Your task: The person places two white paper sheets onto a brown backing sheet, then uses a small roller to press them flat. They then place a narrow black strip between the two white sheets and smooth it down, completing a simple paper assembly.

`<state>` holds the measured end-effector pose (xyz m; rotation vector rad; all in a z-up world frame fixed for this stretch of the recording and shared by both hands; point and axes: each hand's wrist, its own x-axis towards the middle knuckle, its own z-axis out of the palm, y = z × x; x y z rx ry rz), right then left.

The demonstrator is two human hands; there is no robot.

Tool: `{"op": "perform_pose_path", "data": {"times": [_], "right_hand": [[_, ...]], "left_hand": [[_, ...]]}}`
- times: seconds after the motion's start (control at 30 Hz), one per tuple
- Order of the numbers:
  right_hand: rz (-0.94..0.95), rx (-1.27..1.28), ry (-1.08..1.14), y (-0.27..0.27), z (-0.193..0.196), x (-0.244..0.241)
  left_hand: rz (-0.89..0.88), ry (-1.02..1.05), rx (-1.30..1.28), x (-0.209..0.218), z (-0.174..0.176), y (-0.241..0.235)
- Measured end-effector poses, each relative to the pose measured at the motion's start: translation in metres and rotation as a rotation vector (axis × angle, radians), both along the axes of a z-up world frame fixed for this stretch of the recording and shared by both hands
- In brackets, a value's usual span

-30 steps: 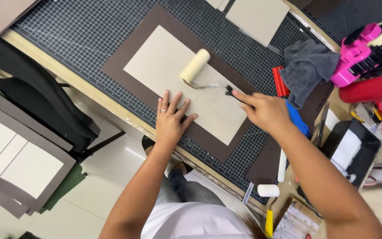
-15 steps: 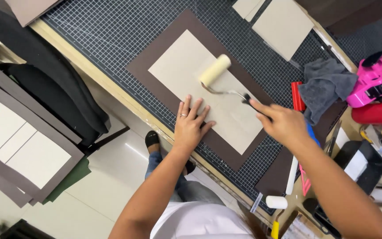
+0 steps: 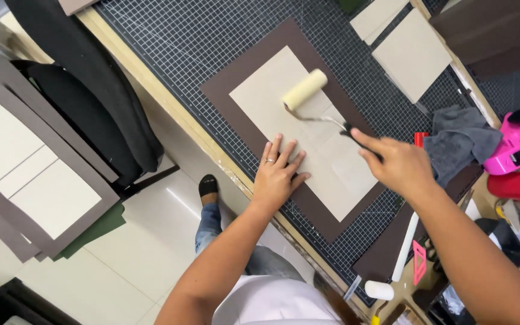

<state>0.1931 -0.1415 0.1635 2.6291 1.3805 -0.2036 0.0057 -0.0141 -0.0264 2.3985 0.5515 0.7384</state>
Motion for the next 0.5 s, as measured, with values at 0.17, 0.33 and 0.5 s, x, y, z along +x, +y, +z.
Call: {"op": "perform_pose_path", "data": {"times": [0.17,0.33,0.5], "right_hand": [[0.039,0.114,0.098,0.078,-0.016,0.01],[-0.004,0.053,0.156,0.067,0.024,0.0],[0.016,0.051,0.141,0.09,0.018,0.003]], "left_hand": [[-0.004,-0.001,-0.006,-0.002,0.001,0.0],[-0.016,0.002,-0.015,-0.002,0.002,0.0],[-0.023,0.023,-0.016,-0.001,-0.001,0.001]]}}
